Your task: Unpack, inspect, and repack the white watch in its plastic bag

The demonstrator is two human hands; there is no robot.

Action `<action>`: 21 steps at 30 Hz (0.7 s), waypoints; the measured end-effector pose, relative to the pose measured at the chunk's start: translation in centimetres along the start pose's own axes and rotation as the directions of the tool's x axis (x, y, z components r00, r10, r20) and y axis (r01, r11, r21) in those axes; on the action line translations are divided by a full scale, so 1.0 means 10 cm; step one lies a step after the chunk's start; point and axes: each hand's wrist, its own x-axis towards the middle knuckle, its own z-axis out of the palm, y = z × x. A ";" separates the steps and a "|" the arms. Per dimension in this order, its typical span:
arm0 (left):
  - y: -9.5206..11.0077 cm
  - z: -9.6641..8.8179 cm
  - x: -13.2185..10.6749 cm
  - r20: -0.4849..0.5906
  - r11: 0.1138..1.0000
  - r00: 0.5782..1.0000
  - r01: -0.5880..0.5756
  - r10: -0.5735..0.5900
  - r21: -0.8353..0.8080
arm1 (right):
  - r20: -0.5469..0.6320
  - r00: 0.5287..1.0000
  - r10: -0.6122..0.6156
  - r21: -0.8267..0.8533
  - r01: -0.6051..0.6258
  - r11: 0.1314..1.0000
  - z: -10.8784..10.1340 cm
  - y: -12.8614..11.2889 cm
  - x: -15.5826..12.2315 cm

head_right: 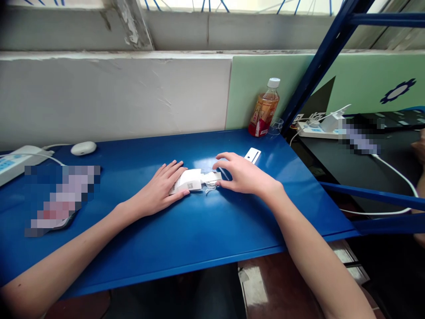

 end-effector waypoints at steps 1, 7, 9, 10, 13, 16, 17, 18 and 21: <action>0.00 0.00 0.00 -0.003 1.000 1.000 -0.003 0.003 -0.003 | -0.014 1.000 -0.016 0.006 0.017 1.000 0.03 -0.02 0.01; 0.02 0.00 0.00 -0.007 1.000 1.000 0.004 -0.004 -0.003 | -0.034 0.997 -0.069 0.042 0.071 0.997 0.20 -0.05 0.07; 0.02 0.00 0.00 -0.017 1.000 1.000 0.005 -0.005 -0.004 | -0.059 0.994 -0.095 0.033 0.097 0.995 0.22 -0.04 0.08; 0.01 0.00 0.00 -0.019 1.000 1.000 0.006 -0.006 -0.002 | -0.070 0.991 -0.116 0.020 0.118 0.993 0.22 -0.04 0.08; 0.00 0.00 0.00 -0.018 1.000 1.000 0.007 -0.007 0.007 | -0.084 0.978 -0.191 -0.030 0.189 0.982 0.20 -0.04 0.08; -0.01 0.00 0.00 -0.021 1.000 1.000 0.004 -0.004 0.003 | -0.079 0.974 -0.213 -0.056 0.209 0.976 0.13 -0.01 0.08; -0.01 0.00 0.00 -0.022 1.000 1.000 0.005 -0.005 0.002 | -0.074 0.976 -0.205 -0.057 0.201 0.978 0.10 0.00 0.07; -0.01 0.00 0.00 -0.020 1.000 1.000 0.006 -0.006 0.000 | -0.064 0.979 -0.192 -0.055 0.188 0.981 0.06 0.02 0.06; 0.00 0.00 0.00 -0.009 1.000 1.000 0.010 -0.010 -0.001 | -0.052 0.993 -0.107 -0.048 0.104 0.993 -0.07 0.07 0.02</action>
